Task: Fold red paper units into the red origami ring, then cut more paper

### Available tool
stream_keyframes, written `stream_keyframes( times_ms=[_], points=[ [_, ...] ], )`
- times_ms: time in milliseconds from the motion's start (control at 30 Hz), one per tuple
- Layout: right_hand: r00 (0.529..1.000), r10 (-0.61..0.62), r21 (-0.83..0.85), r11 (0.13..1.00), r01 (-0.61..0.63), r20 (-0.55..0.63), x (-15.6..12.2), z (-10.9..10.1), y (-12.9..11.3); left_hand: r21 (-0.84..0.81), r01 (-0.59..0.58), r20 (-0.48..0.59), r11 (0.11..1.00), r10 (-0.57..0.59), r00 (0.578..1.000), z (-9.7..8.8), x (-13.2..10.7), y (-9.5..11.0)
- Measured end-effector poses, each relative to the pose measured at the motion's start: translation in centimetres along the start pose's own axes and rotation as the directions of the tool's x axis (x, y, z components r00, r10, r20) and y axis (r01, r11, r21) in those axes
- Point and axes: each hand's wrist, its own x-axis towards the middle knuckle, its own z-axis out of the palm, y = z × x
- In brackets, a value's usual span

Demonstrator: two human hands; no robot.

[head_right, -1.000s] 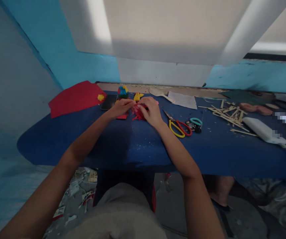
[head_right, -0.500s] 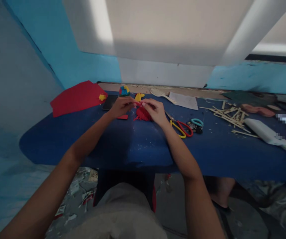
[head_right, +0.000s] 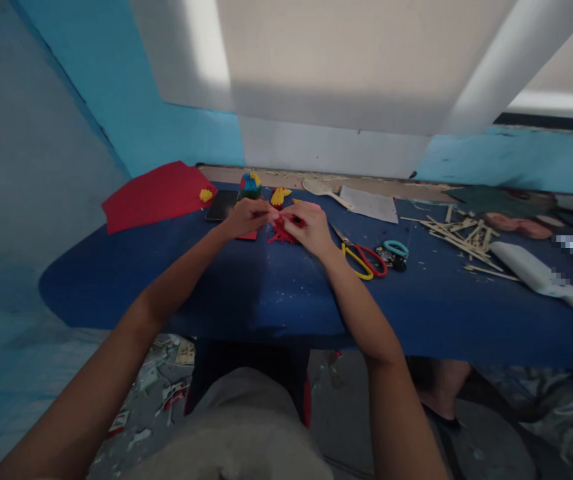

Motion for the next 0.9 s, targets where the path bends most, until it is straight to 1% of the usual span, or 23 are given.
stream_keyframes(
  times_ms=[67,133,300,333,400,467,533,633,800,900],
  points=[
    [0.999,-0.036,-0.03,0.999,0.036,0.003,-0.1,0.1,0.0,-0.016,0.038,-0.008,0.999,-0.038,0.999,0.0,0.0,0.2],
    [0.999,-0.052,-0.071,0.996,0.052,0.002,-0.2,0.2,0.1,-0.036,0.047,-0.01,0.998,-0.048,0.999,0.0,0.0,0.5],
    [0.993,-0.12,-0.16,0.98,0.117,-0.007,-0.5,0.4,0.2,-0.07,-0.001,-0.006,0.998,0.001,1.0,0.2,-0.1,0.5],
    [0.993,-0.118,-0.182,0.977,0.113,-0.017,-0.5,0.5,0.2,-0.068,-0.013,-0.006,0.998,0.013,1.0,0.2,-0.1,0.4],
    [0.995,-0.078,-0.208,0.976,0.064,-0.059,-0.6,0.7,0.1,-0.061,-0.029,-0.013,0.998,0.028,1.0,0.1,-0.1,0.1],
    [0.994,-0.024,-0.194,0.981,0.002,-0.107,-0.7,0.9,0.0,-0.058,-0.028,-0.02,0.998,0.027,0.999,-0.2,-0.1,-0.1],
    [0.993,0.009,-0.156,0.987,-0.028,-0.118,-0.7,0.9,0.1,-0.056,-0.015,-0.023,0.998,0.014,1.0,-0.4,-0.1,-0.2],
    [0.997,0.023,-0.112,0.993,-0.031,-0.074,-0.7,0.7,0.3,-0.054,-0.003,-0.026,0.999,0.001,1.0,-0.8,-0.2,0.0],
    [0.999,0.031,-0.114,0.993,-0.032,-0.016,-0.5,0.1,0.5,-0.026,0.023,-0.068,0.999,-0.025,0.997,-1.0,-0.3,-0.1],
    [1.0,0.028,-0.079,0.996,-0.027,0.011,-0.5,0.1,0.3,0.016,0.009,-0.079,1.0,-0.007,0.997,-1.1,-0.3,-0.2]
  ],
)
